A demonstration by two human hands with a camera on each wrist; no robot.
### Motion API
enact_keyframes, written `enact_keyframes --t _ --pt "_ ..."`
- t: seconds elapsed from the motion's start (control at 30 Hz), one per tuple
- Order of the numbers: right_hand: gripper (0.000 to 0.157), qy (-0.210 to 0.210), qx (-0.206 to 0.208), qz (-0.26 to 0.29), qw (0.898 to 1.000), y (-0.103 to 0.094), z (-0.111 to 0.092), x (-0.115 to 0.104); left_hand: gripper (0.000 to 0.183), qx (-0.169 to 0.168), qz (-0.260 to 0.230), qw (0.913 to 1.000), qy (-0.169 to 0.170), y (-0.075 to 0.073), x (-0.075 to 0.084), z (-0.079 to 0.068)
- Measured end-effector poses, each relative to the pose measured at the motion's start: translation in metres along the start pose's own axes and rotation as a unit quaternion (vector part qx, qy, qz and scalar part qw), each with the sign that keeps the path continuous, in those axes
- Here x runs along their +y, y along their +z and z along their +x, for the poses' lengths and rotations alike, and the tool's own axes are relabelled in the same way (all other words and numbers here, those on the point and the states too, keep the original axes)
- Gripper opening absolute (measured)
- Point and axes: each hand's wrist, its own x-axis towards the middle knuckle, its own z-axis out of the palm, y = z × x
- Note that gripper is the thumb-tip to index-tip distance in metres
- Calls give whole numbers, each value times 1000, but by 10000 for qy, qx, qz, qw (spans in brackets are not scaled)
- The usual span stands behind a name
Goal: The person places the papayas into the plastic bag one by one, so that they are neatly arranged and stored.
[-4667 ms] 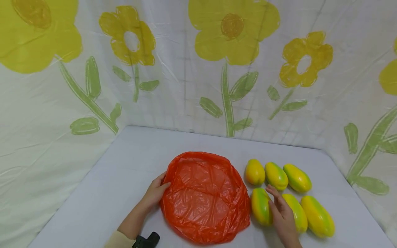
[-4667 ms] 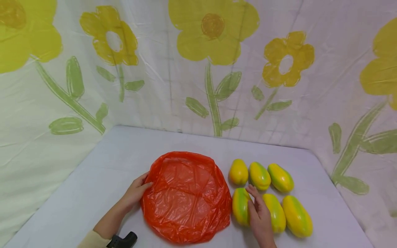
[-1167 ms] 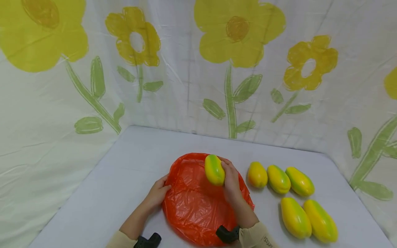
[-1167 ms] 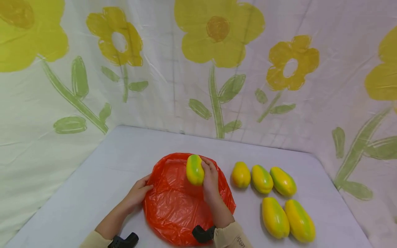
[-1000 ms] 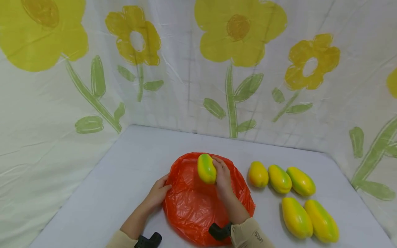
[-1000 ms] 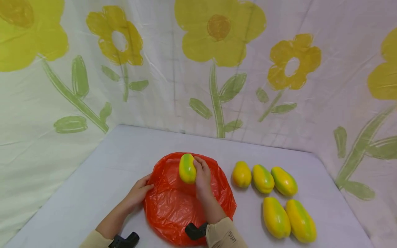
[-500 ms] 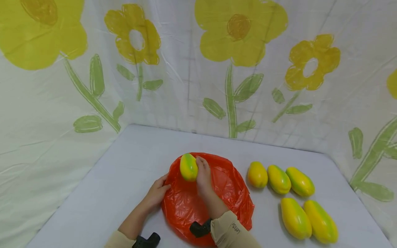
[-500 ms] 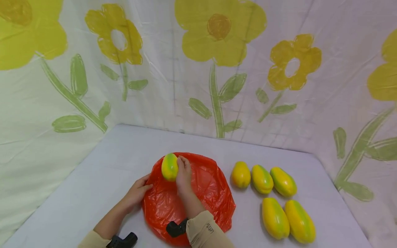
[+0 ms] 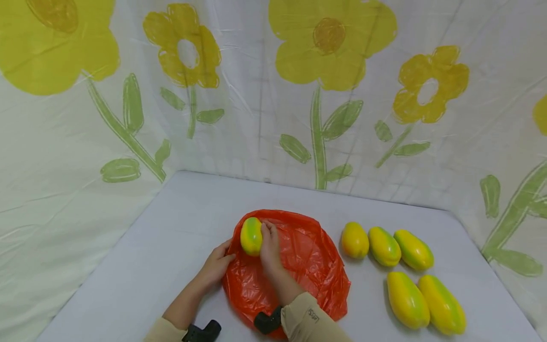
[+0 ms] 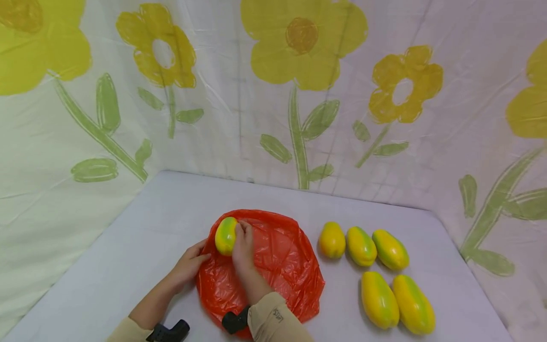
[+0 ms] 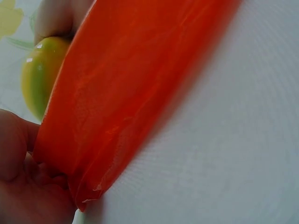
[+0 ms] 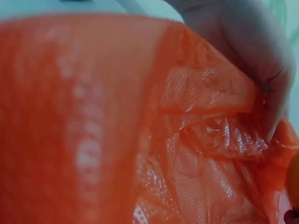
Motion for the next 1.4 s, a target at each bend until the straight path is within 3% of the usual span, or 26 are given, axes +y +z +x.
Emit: enact_keyframes --t 0.53,0.9,1.4 --pt "38 -411 24 -112 9991 1 8 16 49 18 -10 10000 56 0 -2 0" --pt "41 -274 -179 -895 9955 0 6 16 49 4 -27 10000 54 1 -2 1" --pt "39 -585 -284 -885 9939 -1 7 22 48 30 -48 10000 45 0 -1 0"
